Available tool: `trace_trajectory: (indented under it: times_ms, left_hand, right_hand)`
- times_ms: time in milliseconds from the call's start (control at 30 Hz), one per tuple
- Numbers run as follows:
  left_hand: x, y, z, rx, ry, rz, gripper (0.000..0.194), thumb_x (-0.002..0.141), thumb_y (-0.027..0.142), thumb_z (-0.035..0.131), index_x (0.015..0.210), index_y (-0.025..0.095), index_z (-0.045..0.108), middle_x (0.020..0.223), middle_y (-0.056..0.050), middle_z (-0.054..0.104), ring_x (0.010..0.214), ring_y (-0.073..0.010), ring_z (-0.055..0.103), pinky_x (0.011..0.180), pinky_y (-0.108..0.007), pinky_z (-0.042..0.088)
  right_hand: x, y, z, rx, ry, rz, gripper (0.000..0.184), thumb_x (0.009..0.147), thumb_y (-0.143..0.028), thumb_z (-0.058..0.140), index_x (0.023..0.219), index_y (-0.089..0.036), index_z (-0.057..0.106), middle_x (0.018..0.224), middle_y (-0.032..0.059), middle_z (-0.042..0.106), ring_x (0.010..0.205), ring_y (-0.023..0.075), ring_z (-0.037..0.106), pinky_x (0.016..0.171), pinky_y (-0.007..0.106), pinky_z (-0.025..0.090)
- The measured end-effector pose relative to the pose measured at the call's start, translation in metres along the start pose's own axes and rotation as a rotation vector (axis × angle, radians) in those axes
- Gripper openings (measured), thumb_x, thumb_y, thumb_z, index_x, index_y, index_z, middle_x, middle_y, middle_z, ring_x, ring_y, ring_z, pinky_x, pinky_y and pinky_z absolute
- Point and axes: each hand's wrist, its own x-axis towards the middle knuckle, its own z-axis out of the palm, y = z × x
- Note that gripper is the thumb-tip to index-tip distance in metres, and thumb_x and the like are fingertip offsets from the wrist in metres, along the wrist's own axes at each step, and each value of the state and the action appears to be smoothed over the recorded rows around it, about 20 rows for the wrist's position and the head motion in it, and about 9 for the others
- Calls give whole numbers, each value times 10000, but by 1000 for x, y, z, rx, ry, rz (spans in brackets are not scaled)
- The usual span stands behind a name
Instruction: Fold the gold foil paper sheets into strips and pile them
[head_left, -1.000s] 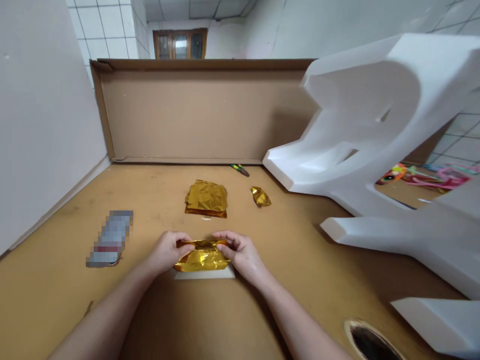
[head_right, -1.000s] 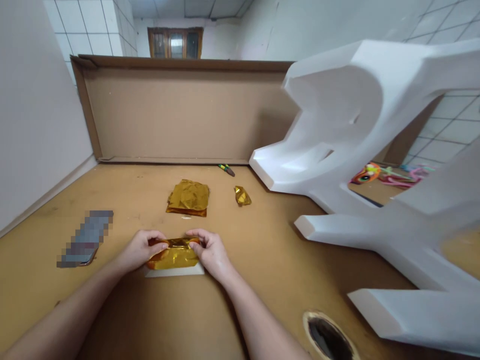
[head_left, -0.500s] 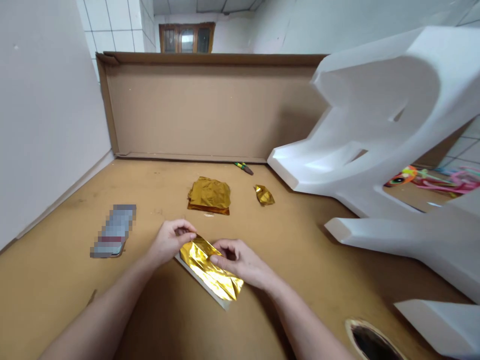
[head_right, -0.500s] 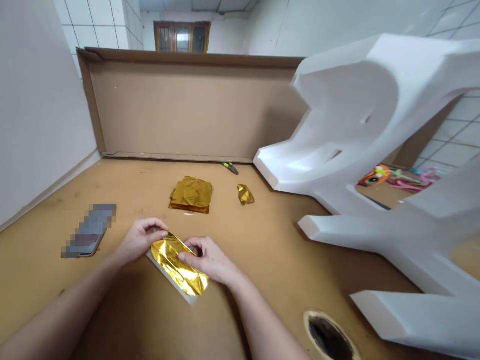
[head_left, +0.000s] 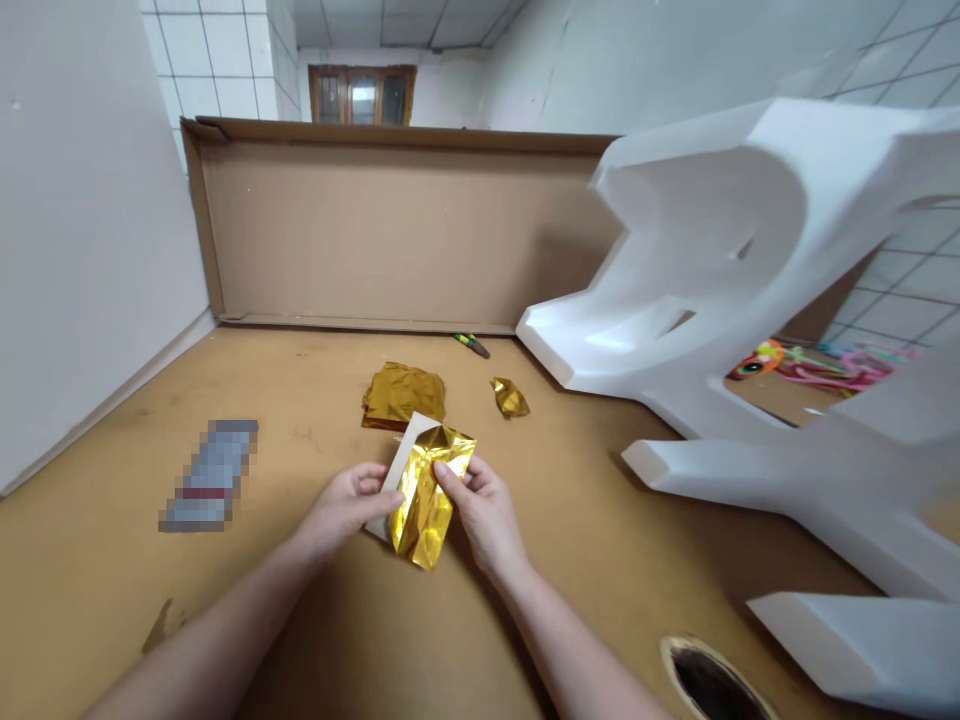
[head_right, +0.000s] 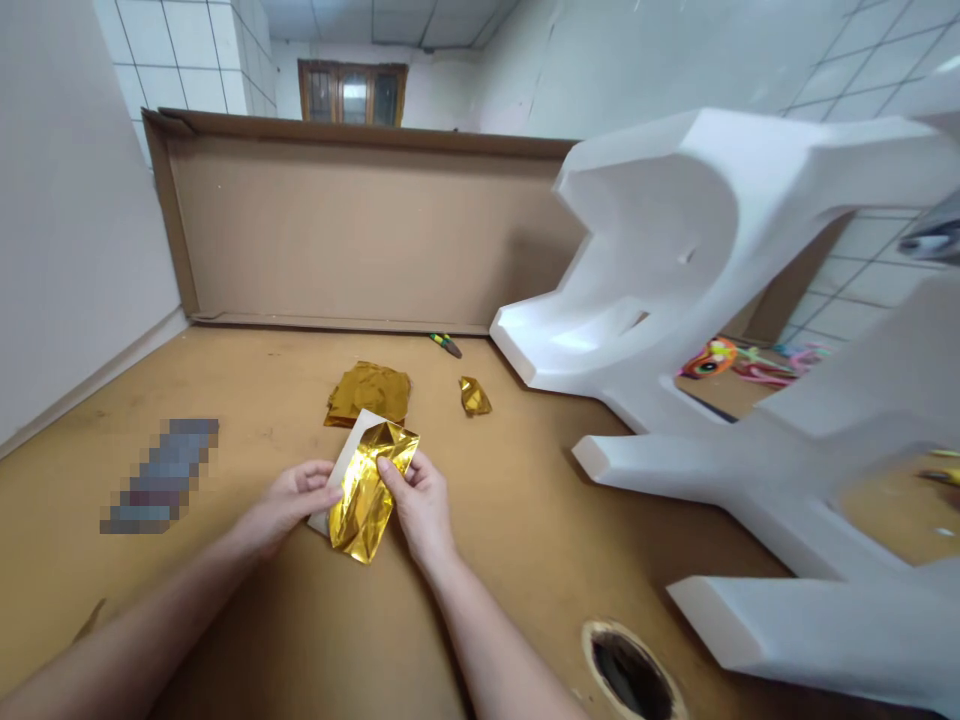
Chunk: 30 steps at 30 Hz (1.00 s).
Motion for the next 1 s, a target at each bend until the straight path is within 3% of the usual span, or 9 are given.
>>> trace_trajectory:
  times_ms: [67,267,400,633,767,867,1000]
  left_hand:
    - [-1,-1,1,16,-68,-64,447,435,361,840,741,121,621,673,-50,669,589,-163,625,602,-263,476]
    - [0,6,-12,147,-33,-63,190,462,209,733,581,147,599,566,5,627,488,-113,551,497,-204,396]
    - [-1,14,-21,257,-35,-62,92,472,158,614,559,154,587,512,37,573,462,-93,495,462,-183,332]
    - [-1,21,-35,370,-89,-91,87,477,155,625,547,151,573,465,60,505,416,-71,422,424,-177,259]
    - [3,21,-37,197,31,35,214,467,214,738,568,146,562,509,41,560,460,-75,481,469,-174,325]
    - [7,19,-37,63,97,46,327,433,274,798,598,144,547,537,18,604,469,-86,521,483,-182,372]
    - [13,14,-39,49,178,117,389,440,339,812,662,138,564,538,16,604,459,-95,530,474,-191,392]
  right_hand:
    - [0,1,-1,14,-13,35,396,515,-475,793,768,-211,640,721,7,684,647,174,608,666,316,477]
    - [8,-4,-15,-66,-42,134,351,472,-416,821,629,-189,604,574,-29,611,508,103,498,543,247,388]
    - [10,-8,-20,-109,-78,155,369,456,-425,820,640,-184,610,554,-45,580,509,85,469,542,232,352]
    - [4,-8,-13,-203,-222,211,376,491,-472,789,605,-180,581,509,-65,531,468,68,415,501,219,301]
    - [6,-9,-13,-187,-105,130,416,472,-519,782,581,-177,570,508,-57,530,476,70,414,505,216,300]
    - [9,-8,-15,-161,2,80,437,464,-535,777,576,-181,546,524,-49,540,491,78,423,514,217,310]
    - [10,-2,-17,-239,15,94,431,513,-559,723,570,-197,497,489,-61,487,459,80,378,479,217,286]
